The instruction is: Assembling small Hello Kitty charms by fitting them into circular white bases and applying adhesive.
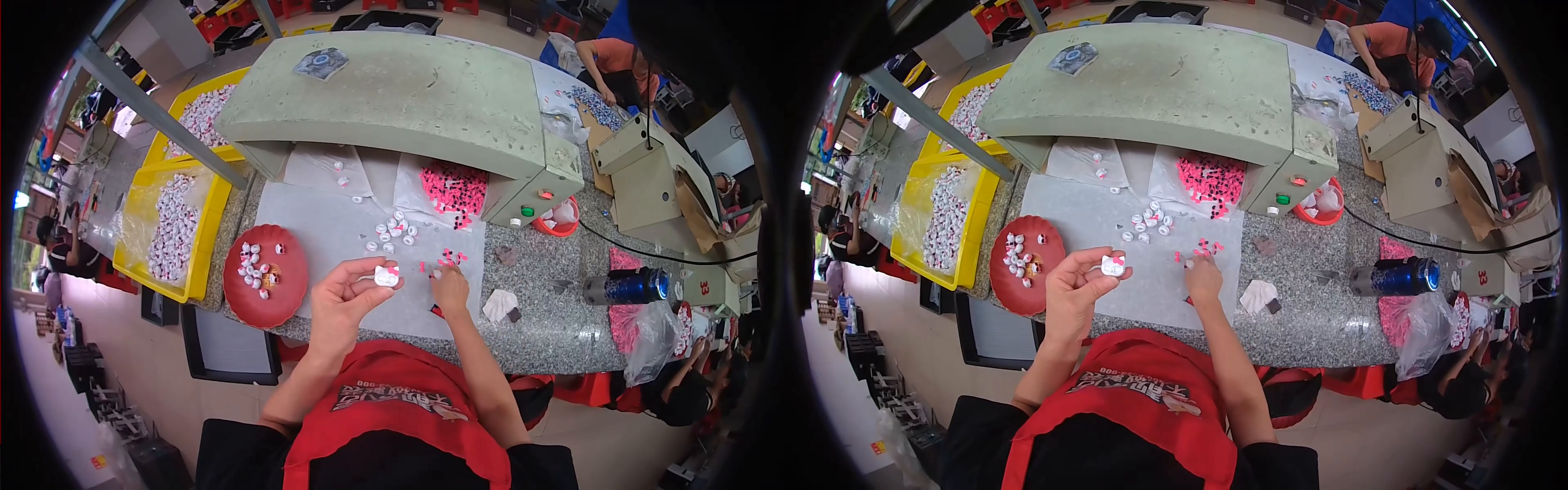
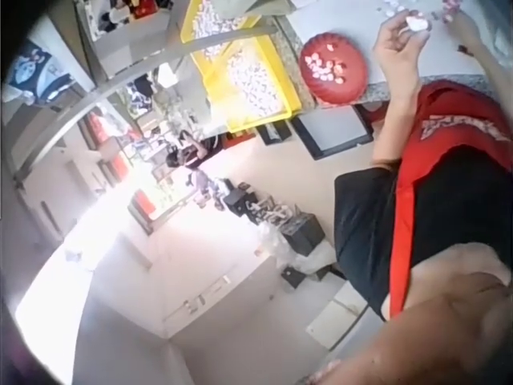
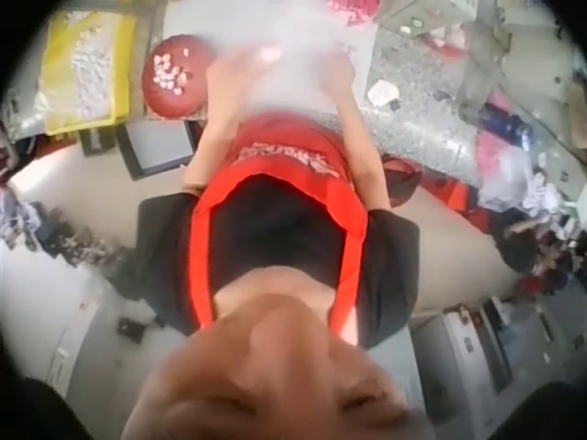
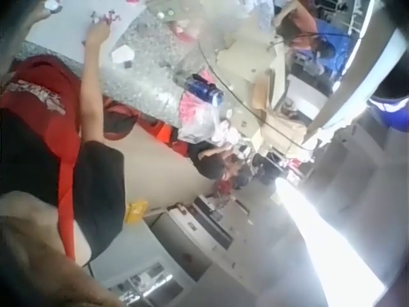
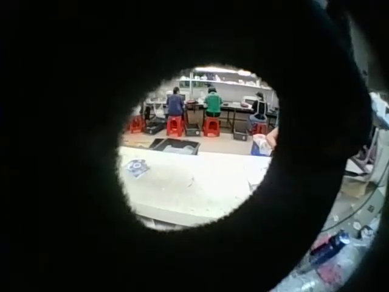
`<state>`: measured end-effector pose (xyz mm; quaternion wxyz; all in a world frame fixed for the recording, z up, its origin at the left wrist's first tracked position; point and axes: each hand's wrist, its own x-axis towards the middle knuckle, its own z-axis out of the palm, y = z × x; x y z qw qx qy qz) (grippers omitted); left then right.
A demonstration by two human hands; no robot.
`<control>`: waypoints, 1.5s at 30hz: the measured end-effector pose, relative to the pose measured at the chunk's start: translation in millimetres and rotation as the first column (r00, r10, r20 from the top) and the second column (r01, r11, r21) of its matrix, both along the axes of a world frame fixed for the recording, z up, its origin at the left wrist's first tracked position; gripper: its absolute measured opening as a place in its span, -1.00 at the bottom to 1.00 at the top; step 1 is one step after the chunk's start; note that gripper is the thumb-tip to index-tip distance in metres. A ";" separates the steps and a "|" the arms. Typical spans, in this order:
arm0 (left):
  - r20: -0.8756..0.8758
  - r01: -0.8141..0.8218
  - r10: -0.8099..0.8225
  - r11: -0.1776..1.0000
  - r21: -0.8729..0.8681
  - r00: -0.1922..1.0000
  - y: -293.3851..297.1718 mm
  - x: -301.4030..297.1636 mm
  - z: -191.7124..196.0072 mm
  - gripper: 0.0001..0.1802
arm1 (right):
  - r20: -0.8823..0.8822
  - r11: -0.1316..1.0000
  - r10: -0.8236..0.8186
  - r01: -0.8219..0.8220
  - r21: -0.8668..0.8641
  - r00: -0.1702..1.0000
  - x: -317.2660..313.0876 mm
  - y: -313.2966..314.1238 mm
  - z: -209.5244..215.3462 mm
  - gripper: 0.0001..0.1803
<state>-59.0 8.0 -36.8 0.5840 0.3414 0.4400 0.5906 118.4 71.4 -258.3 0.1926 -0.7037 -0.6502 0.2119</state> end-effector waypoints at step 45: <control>-0.136 0.161 -0.122 0.930 0.331 0.983 -18.5 10.2 9.4 -0.73 | -0.717 0.947 0.318 -0.175 0.268 0.620 -13.4 -64.5 254.8 -0.79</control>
